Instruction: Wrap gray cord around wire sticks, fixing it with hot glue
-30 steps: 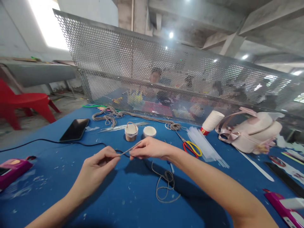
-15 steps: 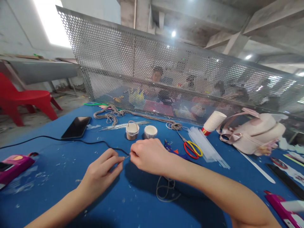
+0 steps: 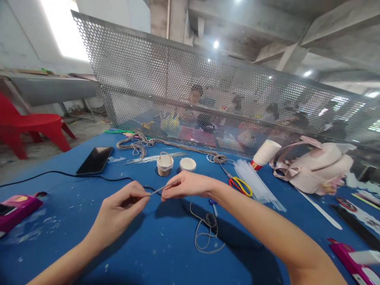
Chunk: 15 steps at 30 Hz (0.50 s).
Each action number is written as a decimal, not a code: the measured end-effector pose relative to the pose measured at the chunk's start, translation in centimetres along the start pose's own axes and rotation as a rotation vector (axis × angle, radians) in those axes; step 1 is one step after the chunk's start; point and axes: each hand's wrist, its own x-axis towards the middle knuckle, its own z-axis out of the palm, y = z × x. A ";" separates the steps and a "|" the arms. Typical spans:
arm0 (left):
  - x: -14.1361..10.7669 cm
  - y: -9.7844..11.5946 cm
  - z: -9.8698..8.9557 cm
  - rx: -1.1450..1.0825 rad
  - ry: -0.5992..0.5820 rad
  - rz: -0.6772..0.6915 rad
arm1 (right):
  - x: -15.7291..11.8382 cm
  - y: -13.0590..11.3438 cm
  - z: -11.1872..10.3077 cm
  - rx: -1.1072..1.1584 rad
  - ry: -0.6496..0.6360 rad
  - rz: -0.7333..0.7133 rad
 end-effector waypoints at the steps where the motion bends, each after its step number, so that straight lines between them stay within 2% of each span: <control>1: 0.0 -0.1 0.1 -0.012 0.042 -0.035 | -0.1 0.2 0.5 0.043 0.026 -0.018; 3: -0.1 -0.3 0.5 0.003 0.103 -0.078 | -0.3 0.5 1.4 0.051 0.097 -0.062; 6: -0.3 -0.6 0.8 0.111 0.135 -0.055 | -0.6 0.5 2.6 -0.116 0.216 -0.096; 12: -0.8 -0.7 1.0 0.379 0.090 0.153 | -1.5 -0.7 3.8 -0.639 0.399 -0.128; 15: -1.0 -1.1 1.0 0.455 0.048 0.303 | -1.6 -1.6 3.5 -0.852 0.403 -0.119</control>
